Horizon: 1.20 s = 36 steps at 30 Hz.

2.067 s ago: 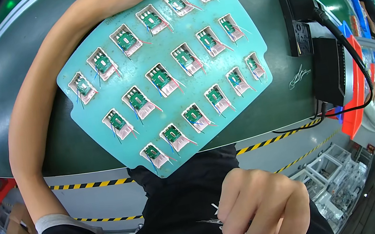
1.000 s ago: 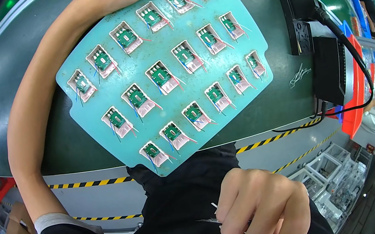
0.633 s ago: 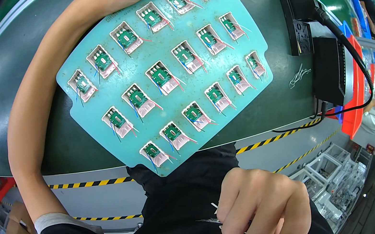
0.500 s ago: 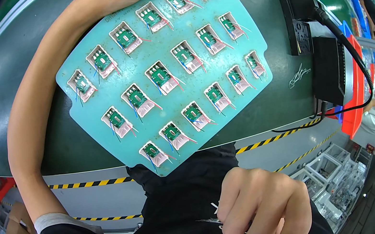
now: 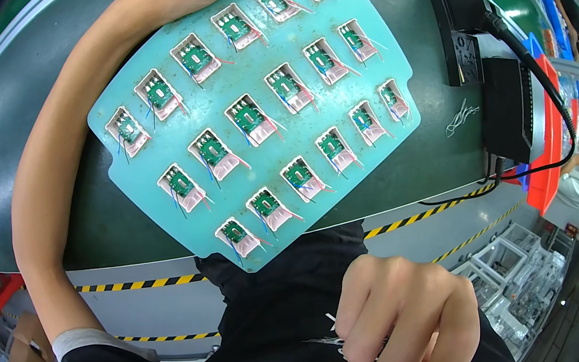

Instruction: Soldering components onto circuit boards on an assembly line.

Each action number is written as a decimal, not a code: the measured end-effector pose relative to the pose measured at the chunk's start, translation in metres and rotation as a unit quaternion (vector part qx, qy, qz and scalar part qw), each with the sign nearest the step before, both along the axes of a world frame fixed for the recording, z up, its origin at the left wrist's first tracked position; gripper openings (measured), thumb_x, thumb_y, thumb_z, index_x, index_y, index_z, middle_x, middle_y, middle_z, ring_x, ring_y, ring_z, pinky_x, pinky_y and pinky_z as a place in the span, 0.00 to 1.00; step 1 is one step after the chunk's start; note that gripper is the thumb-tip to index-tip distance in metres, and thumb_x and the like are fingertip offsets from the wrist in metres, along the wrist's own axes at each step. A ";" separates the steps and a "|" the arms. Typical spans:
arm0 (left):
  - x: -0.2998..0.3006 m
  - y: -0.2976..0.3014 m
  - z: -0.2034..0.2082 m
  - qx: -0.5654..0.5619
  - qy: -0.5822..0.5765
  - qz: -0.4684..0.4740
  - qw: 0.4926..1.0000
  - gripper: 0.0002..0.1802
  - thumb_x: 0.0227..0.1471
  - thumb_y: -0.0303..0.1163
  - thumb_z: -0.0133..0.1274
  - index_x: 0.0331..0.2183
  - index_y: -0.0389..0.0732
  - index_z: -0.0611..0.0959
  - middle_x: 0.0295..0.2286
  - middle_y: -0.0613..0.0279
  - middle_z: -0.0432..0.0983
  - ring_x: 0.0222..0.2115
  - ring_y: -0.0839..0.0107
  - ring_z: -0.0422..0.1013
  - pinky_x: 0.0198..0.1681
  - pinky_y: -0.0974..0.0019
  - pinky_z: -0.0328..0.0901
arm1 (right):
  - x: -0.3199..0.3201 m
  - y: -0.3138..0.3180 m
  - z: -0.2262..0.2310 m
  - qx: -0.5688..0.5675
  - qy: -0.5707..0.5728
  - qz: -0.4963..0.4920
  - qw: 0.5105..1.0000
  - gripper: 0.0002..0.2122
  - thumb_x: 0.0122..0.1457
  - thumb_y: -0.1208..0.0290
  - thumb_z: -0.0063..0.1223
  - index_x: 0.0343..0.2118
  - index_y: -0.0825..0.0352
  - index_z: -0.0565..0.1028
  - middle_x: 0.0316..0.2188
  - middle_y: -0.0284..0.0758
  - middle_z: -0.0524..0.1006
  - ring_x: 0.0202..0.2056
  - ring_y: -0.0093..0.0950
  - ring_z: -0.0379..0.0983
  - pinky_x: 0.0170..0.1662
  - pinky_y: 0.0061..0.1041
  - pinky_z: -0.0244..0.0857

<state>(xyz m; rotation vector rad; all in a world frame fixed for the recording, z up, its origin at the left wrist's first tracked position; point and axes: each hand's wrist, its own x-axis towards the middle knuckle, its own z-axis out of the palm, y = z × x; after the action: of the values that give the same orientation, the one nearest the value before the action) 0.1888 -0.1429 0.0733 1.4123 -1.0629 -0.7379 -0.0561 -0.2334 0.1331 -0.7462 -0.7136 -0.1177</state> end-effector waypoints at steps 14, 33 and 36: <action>-0.001 -0.001 0.003 -0.001 -0.016 0.006 1.000 0.18 0.67 0.40 0.48 0.43 0.36 0.83 0.37 0.66 0.78 0.39 0.78 0.71 0.47 0.70 0.66 | -0.002 0.000 0.001 -0.014 0.002 -0.001 1.000 0.14 0.71 0.69 0.45 0.31 0.72 0.78 0.17 0.30 0.73 0.11 0.18 0.62 0.13 0.19 0.46; -0.004 -0.004 0.012 0.049 0.010 0.025 0.998 0.18 0.68 0.39 0.47 0.44 0.35 0.84 0.39 0.64 0.79 0.41 0.77 0.72 0.47 0.71 0.66 | -0.025 -0.016 -0.013 -0.052 0.040 -0.096 0.993 0.04 0.56 0.77 0.60 0.28 0.73 0.79 0.18 0.36 0.77 0.13 0.28 0.70 0.14 0.22 0.59; -0.006 -0.001 0.015 0.067 0.047 0.056 0.995 0.18 0.68 0.39 0.46 0.46 0.36 0.83 0.41 0.62 0.79 0.42 0.76 0.72 0.49 0.71 0.66 | -0.027 -0.041 -0.026 -0.045 0.030 -0.104 0.993 0.08 0.59 0.76 0.59 0.28 0.76 0.77 0.18 0.37 0.77 0.12 0.27 0.69 0.13 0.22 0.58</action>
<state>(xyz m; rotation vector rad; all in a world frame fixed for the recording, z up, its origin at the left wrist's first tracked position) 0.1833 -0.1434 0.0883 1.5225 -0.8683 -0.7975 -0.0834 -0.2744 0.1073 -0.9057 -0.5853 -0.2540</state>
